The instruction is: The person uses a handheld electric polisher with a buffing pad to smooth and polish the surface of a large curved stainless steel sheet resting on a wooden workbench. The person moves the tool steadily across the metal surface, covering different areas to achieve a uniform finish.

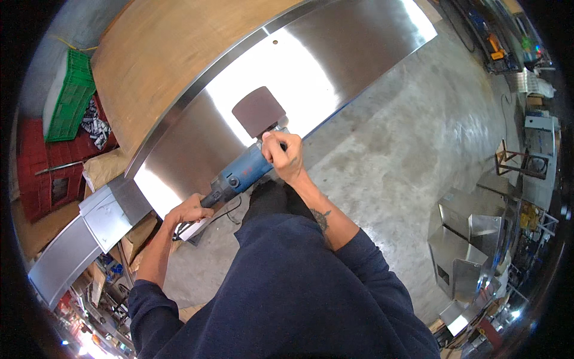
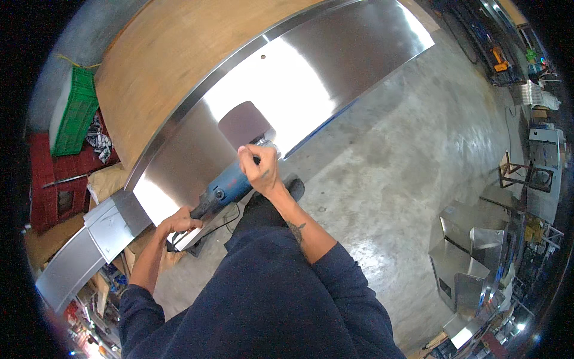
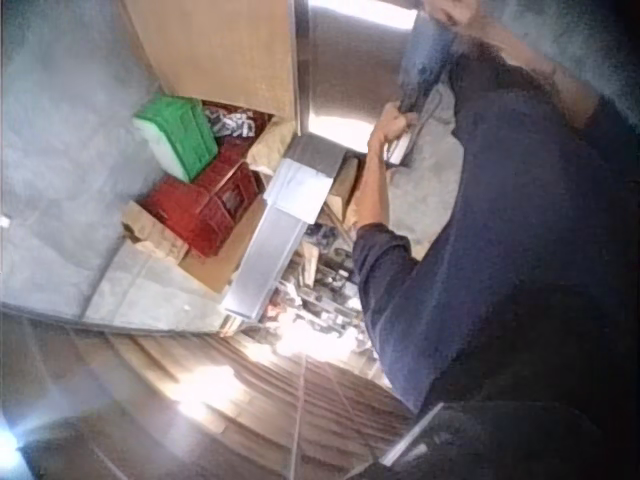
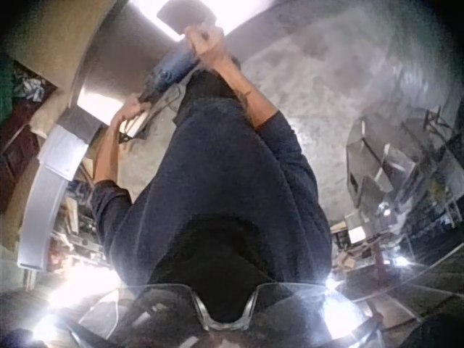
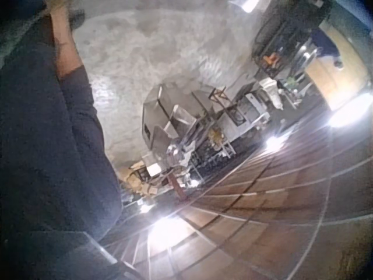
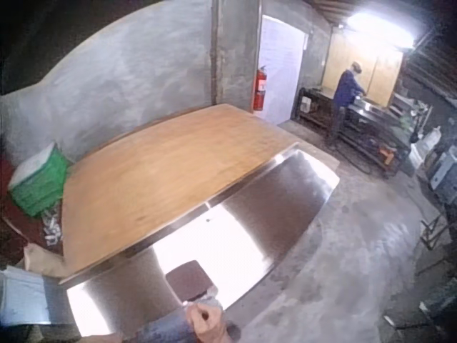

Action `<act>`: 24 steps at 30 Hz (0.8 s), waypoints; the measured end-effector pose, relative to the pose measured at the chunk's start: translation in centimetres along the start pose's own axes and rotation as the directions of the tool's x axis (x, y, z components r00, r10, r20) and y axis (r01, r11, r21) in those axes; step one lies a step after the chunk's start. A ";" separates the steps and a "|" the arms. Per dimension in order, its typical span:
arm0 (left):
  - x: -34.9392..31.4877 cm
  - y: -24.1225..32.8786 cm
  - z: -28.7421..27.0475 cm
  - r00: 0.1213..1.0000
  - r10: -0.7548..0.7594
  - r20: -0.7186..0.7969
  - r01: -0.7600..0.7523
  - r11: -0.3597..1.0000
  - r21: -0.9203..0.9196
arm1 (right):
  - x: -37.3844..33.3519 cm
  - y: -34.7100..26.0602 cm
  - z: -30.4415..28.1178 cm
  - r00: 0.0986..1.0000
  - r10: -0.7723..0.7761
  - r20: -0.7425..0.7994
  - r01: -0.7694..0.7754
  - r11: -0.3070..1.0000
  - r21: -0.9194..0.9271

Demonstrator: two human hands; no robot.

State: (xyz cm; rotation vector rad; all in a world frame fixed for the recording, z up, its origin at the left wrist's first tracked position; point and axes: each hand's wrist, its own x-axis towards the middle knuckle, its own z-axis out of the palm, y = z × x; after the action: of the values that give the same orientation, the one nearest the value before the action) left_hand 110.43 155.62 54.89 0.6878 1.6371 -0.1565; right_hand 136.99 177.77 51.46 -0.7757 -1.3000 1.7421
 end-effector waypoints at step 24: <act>7.1 19.3 -2.0 0.994 -0.045 0.102 0.047 0.999 -0.015 | 12.0 -2.9 -15.8 0.988 0.140 -0.069 -0.128 0.980 0.151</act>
State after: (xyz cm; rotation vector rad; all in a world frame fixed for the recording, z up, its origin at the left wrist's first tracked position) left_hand 118.39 174.65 54.06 0.6198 1.5561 -0.2074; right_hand 145.22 196.00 49.75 -0.8552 -1.0751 1.8704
